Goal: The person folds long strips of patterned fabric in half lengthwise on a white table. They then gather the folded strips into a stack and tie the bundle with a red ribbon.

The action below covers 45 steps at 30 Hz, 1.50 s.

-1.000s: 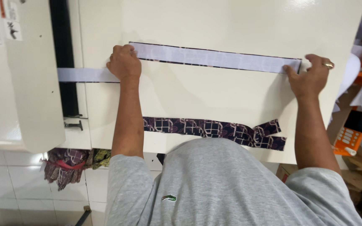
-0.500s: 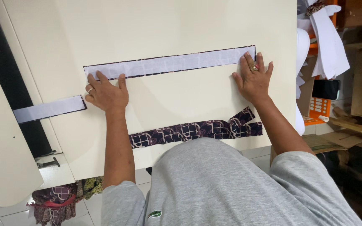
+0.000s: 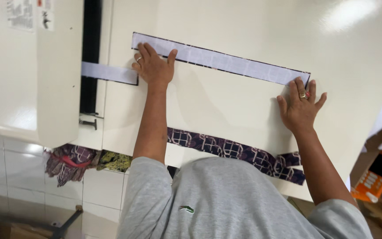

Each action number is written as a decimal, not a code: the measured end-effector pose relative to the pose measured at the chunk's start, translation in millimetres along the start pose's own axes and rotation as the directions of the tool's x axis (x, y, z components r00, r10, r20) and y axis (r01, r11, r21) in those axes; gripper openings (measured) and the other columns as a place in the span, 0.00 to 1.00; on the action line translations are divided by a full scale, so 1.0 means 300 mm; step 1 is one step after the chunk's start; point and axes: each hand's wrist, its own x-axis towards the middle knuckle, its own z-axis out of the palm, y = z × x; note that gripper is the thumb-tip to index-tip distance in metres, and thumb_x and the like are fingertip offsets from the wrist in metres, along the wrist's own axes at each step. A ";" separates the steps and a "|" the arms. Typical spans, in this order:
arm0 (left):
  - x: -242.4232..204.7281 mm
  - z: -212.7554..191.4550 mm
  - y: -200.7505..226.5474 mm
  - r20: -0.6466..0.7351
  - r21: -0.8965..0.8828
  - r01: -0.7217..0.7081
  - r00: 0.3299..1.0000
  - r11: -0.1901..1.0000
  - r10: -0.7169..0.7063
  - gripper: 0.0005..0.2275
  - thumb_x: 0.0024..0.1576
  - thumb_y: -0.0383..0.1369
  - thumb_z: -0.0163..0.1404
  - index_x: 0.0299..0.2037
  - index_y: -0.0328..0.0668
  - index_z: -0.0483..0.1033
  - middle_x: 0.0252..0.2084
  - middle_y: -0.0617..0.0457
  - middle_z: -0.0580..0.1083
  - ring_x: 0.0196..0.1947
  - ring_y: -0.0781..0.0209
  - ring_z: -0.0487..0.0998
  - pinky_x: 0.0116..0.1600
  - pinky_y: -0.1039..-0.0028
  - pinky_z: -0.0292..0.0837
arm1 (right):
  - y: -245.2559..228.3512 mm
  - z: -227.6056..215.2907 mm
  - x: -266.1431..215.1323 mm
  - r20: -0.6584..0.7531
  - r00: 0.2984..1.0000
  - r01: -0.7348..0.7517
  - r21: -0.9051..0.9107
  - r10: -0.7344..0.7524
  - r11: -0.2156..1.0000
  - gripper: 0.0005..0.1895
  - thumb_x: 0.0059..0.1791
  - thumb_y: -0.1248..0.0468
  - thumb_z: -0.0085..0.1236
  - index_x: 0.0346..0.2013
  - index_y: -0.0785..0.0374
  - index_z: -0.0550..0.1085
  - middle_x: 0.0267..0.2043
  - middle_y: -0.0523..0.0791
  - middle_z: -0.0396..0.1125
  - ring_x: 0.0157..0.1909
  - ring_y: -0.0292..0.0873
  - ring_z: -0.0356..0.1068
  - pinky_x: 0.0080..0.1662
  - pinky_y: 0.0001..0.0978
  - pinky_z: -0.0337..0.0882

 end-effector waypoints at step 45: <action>-0.387 -0.098 -0.279 0.112 -0.282 -0.064 0.989 0.957 0.099 0.32 0.49 0.57 0.61 0.58 0.44 0.73 0.61 0.45 0.69 0.63 0.46 0.68 0.64 0.52 0.63 | -0.275 -0.310 -0.227 0.634 0.754 -0.150 -0.088 0.172 0.985 0.26 0.44 0.40 0.65 0.45 0.55 0.80 0.48 0.44 0.76 0.39 0.43 0.78 0.53 0.41 0.73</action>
